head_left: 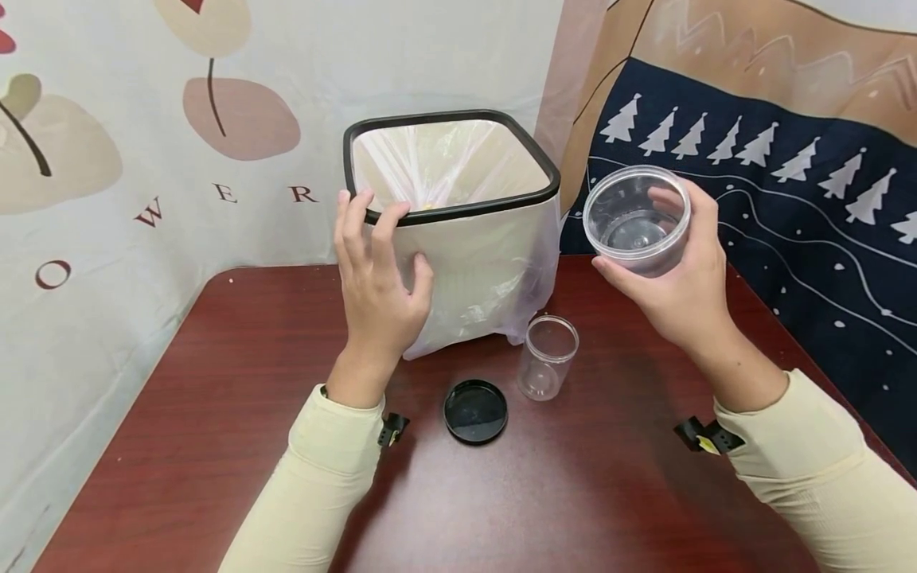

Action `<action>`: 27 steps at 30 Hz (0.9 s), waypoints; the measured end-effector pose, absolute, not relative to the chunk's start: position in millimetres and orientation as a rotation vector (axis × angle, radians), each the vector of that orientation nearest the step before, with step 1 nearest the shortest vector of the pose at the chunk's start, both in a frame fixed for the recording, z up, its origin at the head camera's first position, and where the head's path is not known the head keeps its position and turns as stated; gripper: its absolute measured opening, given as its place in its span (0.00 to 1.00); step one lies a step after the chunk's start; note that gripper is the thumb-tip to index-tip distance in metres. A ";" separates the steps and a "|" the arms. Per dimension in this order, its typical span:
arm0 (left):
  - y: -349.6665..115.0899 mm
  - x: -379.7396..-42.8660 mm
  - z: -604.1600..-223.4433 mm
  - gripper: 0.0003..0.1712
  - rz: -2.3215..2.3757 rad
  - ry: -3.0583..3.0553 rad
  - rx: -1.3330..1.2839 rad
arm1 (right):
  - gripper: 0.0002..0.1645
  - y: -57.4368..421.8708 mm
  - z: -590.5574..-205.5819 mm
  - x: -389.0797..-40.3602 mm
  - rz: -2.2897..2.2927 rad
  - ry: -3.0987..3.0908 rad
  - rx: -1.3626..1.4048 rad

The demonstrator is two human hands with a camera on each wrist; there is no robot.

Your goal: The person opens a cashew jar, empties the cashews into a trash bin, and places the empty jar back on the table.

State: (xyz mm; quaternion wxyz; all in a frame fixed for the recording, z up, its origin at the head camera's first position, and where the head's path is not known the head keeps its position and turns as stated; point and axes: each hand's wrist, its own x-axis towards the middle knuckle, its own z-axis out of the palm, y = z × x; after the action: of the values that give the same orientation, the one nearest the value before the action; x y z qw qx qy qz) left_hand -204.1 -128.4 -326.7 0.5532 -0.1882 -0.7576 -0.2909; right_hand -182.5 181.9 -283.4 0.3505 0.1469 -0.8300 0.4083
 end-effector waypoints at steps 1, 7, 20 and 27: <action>-128.4 -204.0 -326.6 0.29 -0.688 -1.790 -0.444 | 0.62 182.3 -285.2 -180.9 1.067 -2.148 0.380; -128.6 -204.3 -326.3 0.30 -0.681 -1.782 -0.446 | 0.63 183.5 -296.9 -174.0 1.106 -2.150 0.380; -129.1 -203.4 -327.5 0.29 -0.691 -1.796 -0.440 | 0.58 184.9 -321.3 -161.0 1.241 -2.182 0.311; -128.2 -203.9 -327.0 0.29 -0.688 -1.791 -0.443 | 0.57 186.8 -335.9 -156.7 1.315 -2.176 0.292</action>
State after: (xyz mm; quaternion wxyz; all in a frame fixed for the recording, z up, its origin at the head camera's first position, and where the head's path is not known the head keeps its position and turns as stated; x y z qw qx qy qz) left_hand -203.9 -128.2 -327.0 0.5535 -0.1873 -0.7576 -0.2909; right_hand -156.7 186.8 -335.9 0.2870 0.1091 -0.8146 0.4921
